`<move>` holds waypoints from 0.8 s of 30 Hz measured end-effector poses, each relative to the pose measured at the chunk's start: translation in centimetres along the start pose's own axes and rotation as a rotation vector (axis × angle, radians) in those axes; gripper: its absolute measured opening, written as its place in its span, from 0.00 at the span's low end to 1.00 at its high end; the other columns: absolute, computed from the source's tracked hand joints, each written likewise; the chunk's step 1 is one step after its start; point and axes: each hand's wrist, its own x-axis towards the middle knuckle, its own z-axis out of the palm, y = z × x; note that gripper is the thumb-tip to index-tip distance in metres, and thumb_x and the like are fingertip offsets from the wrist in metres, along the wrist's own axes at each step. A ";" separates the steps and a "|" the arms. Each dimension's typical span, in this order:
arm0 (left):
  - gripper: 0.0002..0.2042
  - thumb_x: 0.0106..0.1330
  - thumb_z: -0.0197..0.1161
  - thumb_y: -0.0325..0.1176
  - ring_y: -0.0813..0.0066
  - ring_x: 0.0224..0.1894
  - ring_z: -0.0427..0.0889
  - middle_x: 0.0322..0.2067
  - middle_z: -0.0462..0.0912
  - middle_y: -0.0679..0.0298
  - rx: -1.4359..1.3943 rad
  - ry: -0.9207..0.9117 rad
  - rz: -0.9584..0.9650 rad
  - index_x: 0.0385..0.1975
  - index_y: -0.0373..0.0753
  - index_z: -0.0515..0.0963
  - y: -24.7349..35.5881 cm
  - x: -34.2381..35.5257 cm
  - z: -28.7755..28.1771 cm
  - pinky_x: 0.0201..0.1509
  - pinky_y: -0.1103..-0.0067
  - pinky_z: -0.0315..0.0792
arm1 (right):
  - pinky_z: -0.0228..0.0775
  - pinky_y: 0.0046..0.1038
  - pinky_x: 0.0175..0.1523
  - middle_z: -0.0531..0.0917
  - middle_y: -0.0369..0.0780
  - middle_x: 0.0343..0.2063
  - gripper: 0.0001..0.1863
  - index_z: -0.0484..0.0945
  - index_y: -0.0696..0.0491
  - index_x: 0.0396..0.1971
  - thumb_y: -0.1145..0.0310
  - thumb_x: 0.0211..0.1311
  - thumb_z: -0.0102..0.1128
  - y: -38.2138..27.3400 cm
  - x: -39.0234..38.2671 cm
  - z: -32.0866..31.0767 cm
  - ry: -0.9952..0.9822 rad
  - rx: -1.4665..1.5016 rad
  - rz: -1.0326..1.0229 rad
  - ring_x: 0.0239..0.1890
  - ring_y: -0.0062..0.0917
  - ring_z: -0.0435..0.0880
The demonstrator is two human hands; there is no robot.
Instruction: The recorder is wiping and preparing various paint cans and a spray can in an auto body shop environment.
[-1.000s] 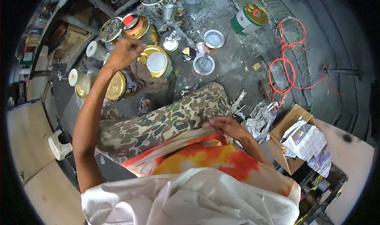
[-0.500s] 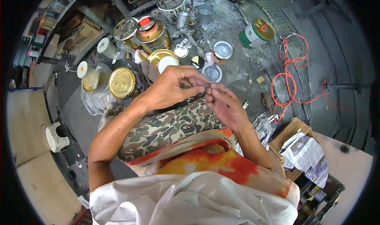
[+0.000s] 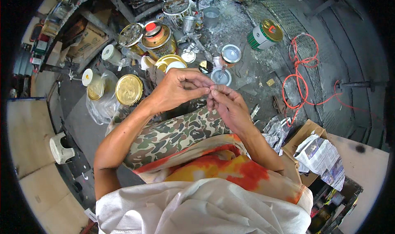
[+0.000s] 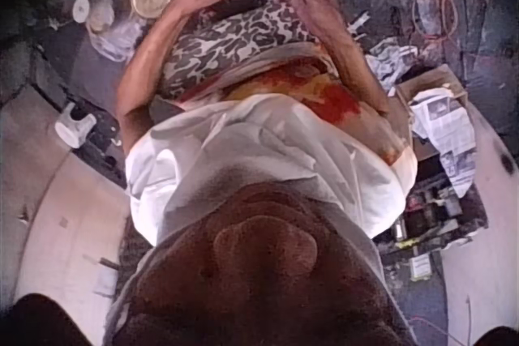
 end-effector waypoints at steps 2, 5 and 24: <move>0.09 0.65 0.67 0.25 0.81 0.38 0.82 0.36 0.84 0.63 -0.044 -0.002 0.003 0.43 0.33 0.84 -0.3 0.1 -0.1 0.43 0.82 0.79 | 0.73 0.26 0.40 0.81 0.37 0.34 0.09 0.79 0.58 0.45 0.70 0.69 0.59 0.1 0.2 0.2 0.020 -0.011 -0.018 0.35 0.21 0.79; 0.09 0.64 0.66 0.23 0.78 0.40 0.83 0.37 0.85 0.61 -0.080 0.001 0.012 0.42 0.31 0.84 -0.2 0.0 -0.3 0.46 0.81 0.80 | 0.73 0.26 0.41 0.81 0.37 0.33 0.09 0.79 0.58 0.44 0.70 0.69 0.60 0.2 0.2 0.4 0.044 -0.019 -0.031 0.34 0.21 0.79; 0.05 0.64 0.66 0.22 0.78 0.38 0.84 0.36 0.86 0.60 -0.059 0.075 -0.006 0.38 0.30 0.84 -0.3 0.1 -0.5 0.45 0.81 0.79 | 0.74 0.24 0.41 0.81 0.36 0.33 0.07 0.79 0.57 0.42 0.72 0.68 0.60 0.1 0.8 1.0 0.067 -0.100 -0.042 0.35 0.20 0.80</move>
